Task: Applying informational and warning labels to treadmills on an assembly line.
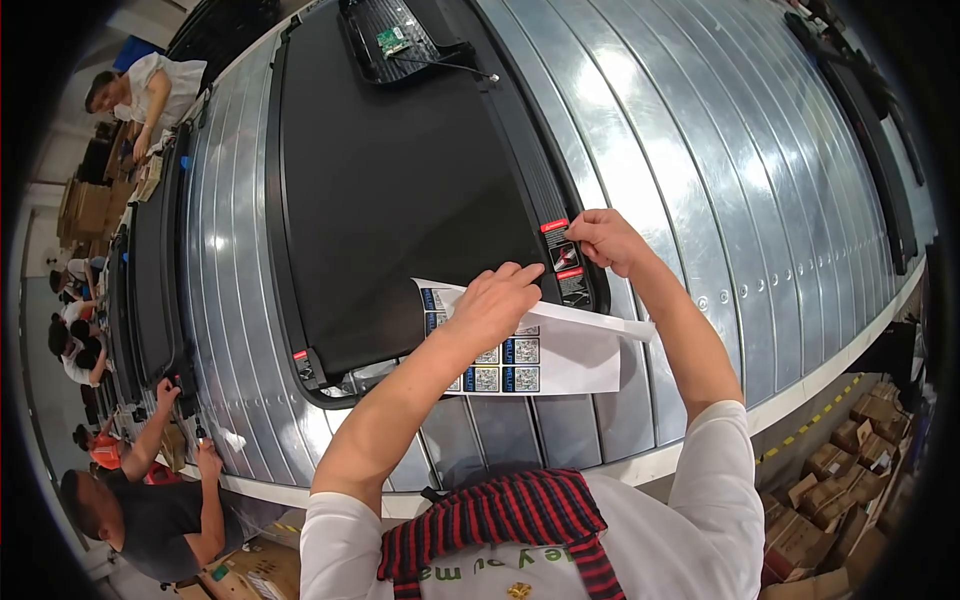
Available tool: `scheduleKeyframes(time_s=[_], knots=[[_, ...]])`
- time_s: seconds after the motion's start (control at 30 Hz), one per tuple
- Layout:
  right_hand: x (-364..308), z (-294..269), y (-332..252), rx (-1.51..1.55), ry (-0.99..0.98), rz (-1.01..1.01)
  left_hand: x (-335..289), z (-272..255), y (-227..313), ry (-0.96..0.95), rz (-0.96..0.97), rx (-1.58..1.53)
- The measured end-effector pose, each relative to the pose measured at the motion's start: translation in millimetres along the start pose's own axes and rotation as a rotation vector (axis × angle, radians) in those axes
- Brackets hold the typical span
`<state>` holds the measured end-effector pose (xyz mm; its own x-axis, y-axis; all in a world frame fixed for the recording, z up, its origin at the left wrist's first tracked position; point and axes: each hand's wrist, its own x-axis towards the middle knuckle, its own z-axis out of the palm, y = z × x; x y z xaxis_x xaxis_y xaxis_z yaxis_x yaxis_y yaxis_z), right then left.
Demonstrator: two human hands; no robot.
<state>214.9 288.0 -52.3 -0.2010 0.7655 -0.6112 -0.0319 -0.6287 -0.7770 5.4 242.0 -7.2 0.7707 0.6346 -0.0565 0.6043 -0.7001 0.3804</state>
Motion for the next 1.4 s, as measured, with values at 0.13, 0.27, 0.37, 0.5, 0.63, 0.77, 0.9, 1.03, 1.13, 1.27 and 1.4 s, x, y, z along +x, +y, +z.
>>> scheduleKeyframes(time_s=[0.13, 0.27, 0.37, 0.5, 0.63, 0.77, 0.9, 1.03, 1.13, 1.27, 1.4], knots=[[0.9, -0.6, 1.0, 0.006, -0.008, -0.022, 3.7, 0.1, 2.2, -0.041, 0.001, 0.007], [-0.3, 1.2, 1.1, 0.007, -0.004, -0.031, 3.9, 0.7, 3.5, -0.040, 0.000, 0.031], [-0.9, 0.6, 1.5, -0.007, 0.000, -0.035, 5.0, 0.7, 4.3, -0.074, -0.009, 0.054], [0.3, 0.4, 2.2, -0.022, 0.009, -0.050, 6.5, 0.7, 4.5, -0.083, -0.013, 0.056], [1.9, 1.6, 0.7, -0.024, 0.006, -0.078, 6.0, -3.1, 5.3, -0.071, -0.020, 0.050], [1.1, 2.1, 0.9, -0.027, 0.015, -0.100, 7.7, -3.4, 6.6, -0.063, -0.011, 0.034], [0.0, 3.6, 0.9, -0.062, 0.031, -0.113, 9.2, -4.7, 8.0, -0.059, 0.008, 0.064], [-3.1, 5.3, 1.6, -0.078, 0.052, -0.132, 19.2, -11.9, 13.3, -0.161, 0.022, 0.118], [-1.3, 6.2, 5.3, -0.161, 0.084, -0.170, 22.5, -11.4, 14.1, -0.212, 0.034, 0.139], [-10.0, 15.9, -3.1, -0.896, 0.318, -0.438, 27.3, -11.8, 13.5, -0.243, 0.029, 0.163], [-9.8, 15.3, -14.1, -1.183, 0.499, -0.521, 28.9, -11.5, 7.7, -0.234, 0.024, 0.178]])
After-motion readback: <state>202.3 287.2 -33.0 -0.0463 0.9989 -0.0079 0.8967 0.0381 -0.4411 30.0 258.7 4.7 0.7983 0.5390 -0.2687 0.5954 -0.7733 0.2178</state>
